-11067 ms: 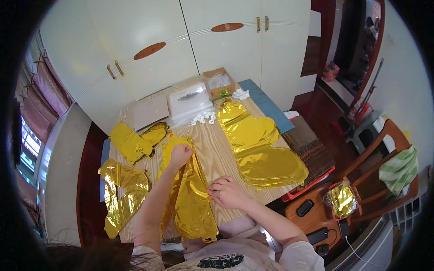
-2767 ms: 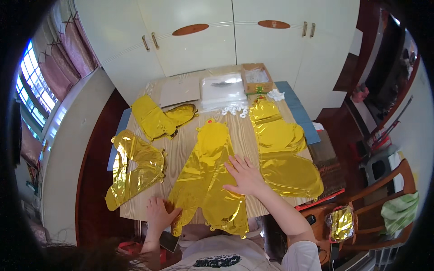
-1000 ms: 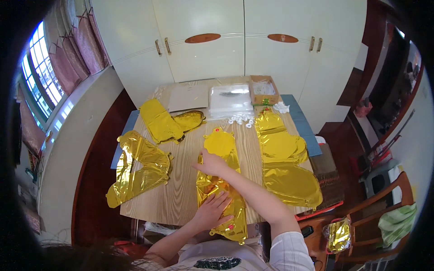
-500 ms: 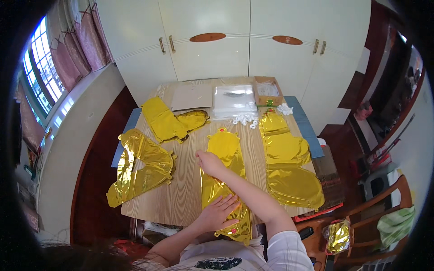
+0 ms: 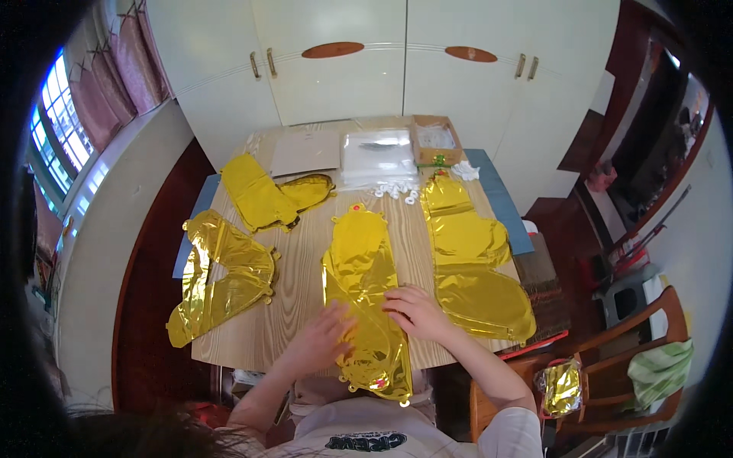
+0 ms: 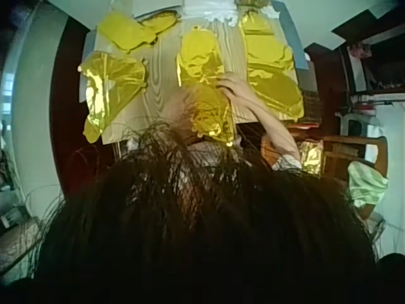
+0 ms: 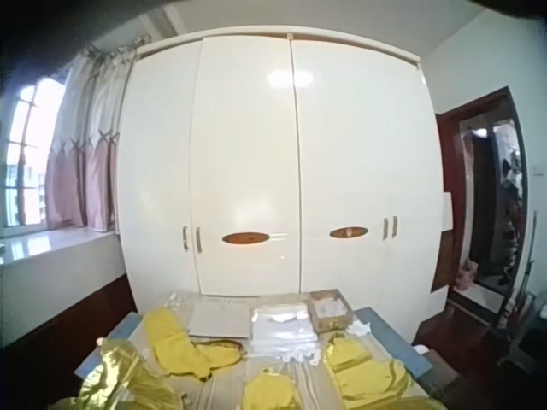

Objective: Manually folding star-shaped gold foil balloons into a flat, rectangular arrangement for packaging.

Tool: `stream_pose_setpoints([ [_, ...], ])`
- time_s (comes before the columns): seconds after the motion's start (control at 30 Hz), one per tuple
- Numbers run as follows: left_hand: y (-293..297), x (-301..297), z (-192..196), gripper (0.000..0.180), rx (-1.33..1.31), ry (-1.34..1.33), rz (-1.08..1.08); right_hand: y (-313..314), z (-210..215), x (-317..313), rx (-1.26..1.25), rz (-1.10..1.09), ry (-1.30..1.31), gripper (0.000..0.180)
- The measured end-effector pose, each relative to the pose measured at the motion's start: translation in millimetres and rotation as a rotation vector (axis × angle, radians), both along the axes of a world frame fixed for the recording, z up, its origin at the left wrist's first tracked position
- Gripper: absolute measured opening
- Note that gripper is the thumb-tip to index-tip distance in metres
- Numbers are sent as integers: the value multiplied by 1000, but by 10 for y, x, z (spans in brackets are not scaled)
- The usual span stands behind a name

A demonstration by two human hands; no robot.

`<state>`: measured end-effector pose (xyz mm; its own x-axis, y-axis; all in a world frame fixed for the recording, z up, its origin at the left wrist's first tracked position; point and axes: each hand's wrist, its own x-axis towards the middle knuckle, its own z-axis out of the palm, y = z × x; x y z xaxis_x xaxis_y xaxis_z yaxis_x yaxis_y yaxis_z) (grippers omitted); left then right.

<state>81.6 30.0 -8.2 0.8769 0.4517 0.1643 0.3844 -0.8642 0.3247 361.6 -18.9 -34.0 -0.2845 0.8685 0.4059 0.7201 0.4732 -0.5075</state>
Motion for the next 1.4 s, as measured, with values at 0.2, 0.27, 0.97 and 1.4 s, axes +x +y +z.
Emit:
stream_pose_setpoints([
  [0.2, 20, -193, -168, 72, -75, 151, 47, 15, -99, -38, -78, -12, 52, 26],
  [0.27, -7, -153, -192, 75, -23, 165, 19, 17, -136, -43, -104, -11, 53, 26],
  [0.97, -141, 229, -244, 83, 44, 155, 8, -23, 81, -109, 62, 81, -243, 35],
  [1.4, 572, -150, -210, 49, -116, 94, 47, -20, 32, -102, 6, 83, -199, 32],
])
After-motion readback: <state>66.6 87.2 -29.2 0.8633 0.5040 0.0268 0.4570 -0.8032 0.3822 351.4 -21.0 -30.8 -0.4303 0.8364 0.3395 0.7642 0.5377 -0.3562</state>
